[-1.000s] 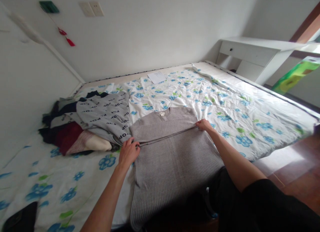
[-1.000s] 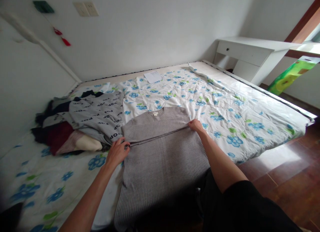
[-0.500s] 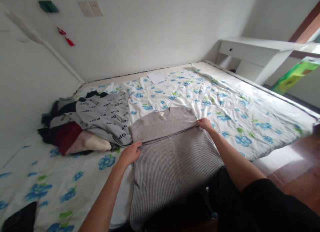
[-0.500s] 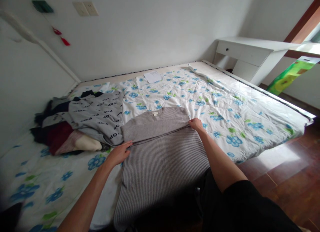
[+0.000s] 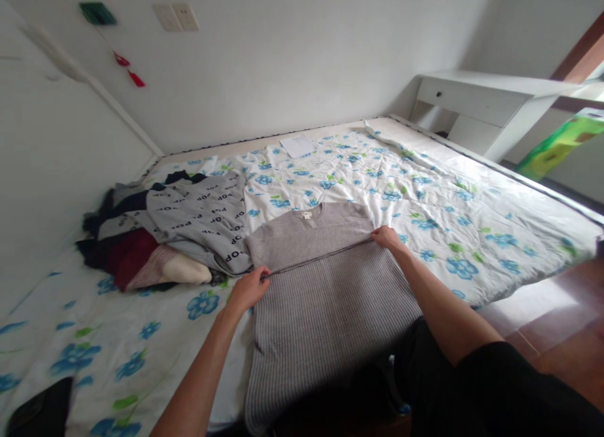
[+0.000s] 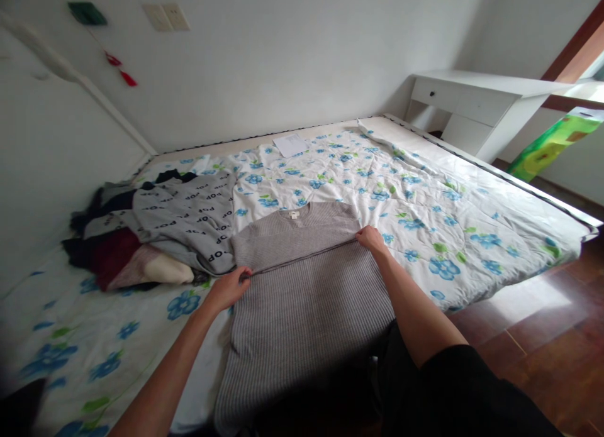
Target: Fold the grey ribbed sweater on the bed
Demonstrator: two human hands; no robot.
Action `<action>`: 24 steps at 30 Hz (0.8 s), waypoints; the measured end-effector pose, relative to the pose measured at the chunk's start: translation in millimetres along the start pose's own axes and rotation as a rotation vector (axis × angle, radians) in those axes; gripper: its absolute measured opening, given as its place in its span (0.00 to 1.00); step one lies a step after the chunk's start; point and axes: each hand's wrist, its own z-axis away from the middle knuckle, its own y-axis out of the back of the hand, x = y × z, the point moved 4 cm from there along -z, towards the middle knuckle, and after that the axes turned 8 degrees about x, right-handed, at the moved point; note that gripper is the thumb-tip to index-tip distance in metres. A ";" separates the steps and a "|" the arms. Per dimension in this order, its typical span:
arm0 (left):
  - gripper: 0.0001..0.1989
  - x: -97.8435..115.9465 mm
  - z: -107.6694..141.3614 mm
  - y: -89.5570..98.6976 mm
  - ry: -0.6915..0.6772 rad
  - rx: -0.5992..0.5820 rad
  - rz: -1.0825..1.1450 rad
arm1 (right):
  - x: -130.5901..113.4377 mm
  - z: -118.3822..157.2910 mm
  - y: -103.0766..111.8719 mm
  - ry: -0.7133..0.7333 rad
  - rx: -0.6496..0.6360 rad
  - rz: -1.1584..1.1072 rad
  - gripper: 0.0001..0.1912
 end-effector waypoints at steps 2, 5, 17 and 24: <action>0.17 -0.5 -2.8 1.0 0.042 0.062 0.003 | -4.4 1.0 -1.7 0.018 -0.030 0.033 0.19; 0.18 4.3 -17.3 -1.0 0.097 0.118 -0.036 | -10.4 2.7 -3.0 0.031 -0.043 0.067 0.19; 0.37 4.5 -95.5 -53.7 0.099 0.342 -0.025 | -14.7 6.2 -3.1 0.059 -0.041 0.105 0.21; 0.41 -24.8 -79.6 -74.1 0.119 0.482 -0.018 | -42.2 16.3 8.0 0.097 0.043 0.203 0.24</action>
